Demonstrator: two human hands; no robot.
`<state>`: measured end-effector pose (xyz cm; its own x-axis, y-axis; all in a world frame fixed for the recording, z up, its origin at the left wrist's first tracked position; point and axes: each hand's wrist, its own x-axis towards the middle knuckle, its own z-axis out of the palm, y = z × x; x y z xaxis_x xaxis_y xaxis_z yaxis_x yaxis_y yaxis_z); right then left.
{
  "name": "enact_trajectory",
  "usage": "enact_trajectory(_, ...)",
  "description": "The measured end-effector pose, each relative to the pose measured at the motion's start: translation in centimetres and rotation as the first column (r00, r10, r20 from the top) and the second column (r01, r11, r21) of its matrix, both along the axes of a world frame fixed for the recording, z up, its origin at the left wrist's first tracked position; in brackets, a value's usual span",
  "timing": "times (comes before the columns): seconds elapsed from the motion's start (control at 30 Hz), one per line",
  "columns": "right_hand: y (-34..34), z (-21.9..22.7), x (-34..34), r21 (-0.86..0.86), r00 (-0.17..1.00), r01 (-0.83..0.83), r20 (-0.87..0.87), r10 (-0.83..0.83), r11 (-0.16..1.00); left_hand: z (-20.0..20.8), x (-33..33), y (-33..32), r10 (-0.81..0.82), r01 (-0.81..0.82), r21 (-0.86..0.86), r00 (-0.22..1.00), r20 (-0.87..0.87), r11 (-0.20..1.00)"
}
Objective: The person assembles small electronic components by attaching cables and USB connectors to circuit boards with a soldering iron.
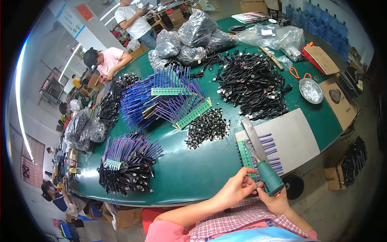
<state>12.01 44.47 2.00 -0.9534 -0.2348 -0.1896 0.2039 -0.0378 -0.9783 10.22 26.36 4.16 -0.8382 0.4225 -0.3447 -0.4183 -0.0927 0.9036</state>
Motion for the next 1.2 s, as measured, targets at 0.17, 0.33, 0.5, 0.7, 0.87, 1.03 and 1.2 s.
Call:
enact_trajectory(0.17, -0.2, 0.6, 0.2, 0.075, 0.993, 0.002, -0.115, 0.007, 0.997, -0.8, 0.8, 0.3, 0.073, -0.073, 0.007, 0.997, -0.002, 0.997)
enact_trajectory(0.33, -0.3, 0.3, 1.4, -0.063, 0.996, 0.078, 0.042, -0.075, 0.995, 0.0, 2.0, 0.9, 0.142, -0.143, 0.010, 0.990, 0.013, 0.990)
enact_trajectory(0.5, -0.3, 0.3, 1.3, -0.019, 0.979, 0.169, 0.117, -0.166, 0.985, 0.2, 1.9, 0.5, -0.098, 0.048, -0.323, 0.985, -0.142, 0.945)
enact_trajectory(0.7, -0.6, 0.2, 1.3, -0.157, 0.978, 0.143, 0.174, -0.115, 0.977, 0.2, 1.7, -0.1, -0.081, 0.039, -0.345, 0.991, -0.109, 0.938)
enact_trajectory(0.87, -0.9, -0.5, 1.0, -0.181, 0.971, 0.162, 0.204, -0.124, 0.970, -0.4, 1.5, -0.1, -0.071, 0.034, -0.321, 0.992, -0.103, 0.947)
enact_trajectory(1.03, -0.6, -1.0, 1.1, -0.139, 0.988, 0.031, 0.154, -0.009, 0.990, -0.7, 2.0, 0.1, -0.041, -0.048, -0.390, 0.975, -0.216, 0.920)
enact_trajectory(1.2, 2.0, -1.3, 2.4, -0.095, 0.970, 0.057, 0.241, -0.033, 0.994, -0.4, -0.7, -1.7, 0.111, -0.006, -0.452, 0.972, 0.206, 0.892)
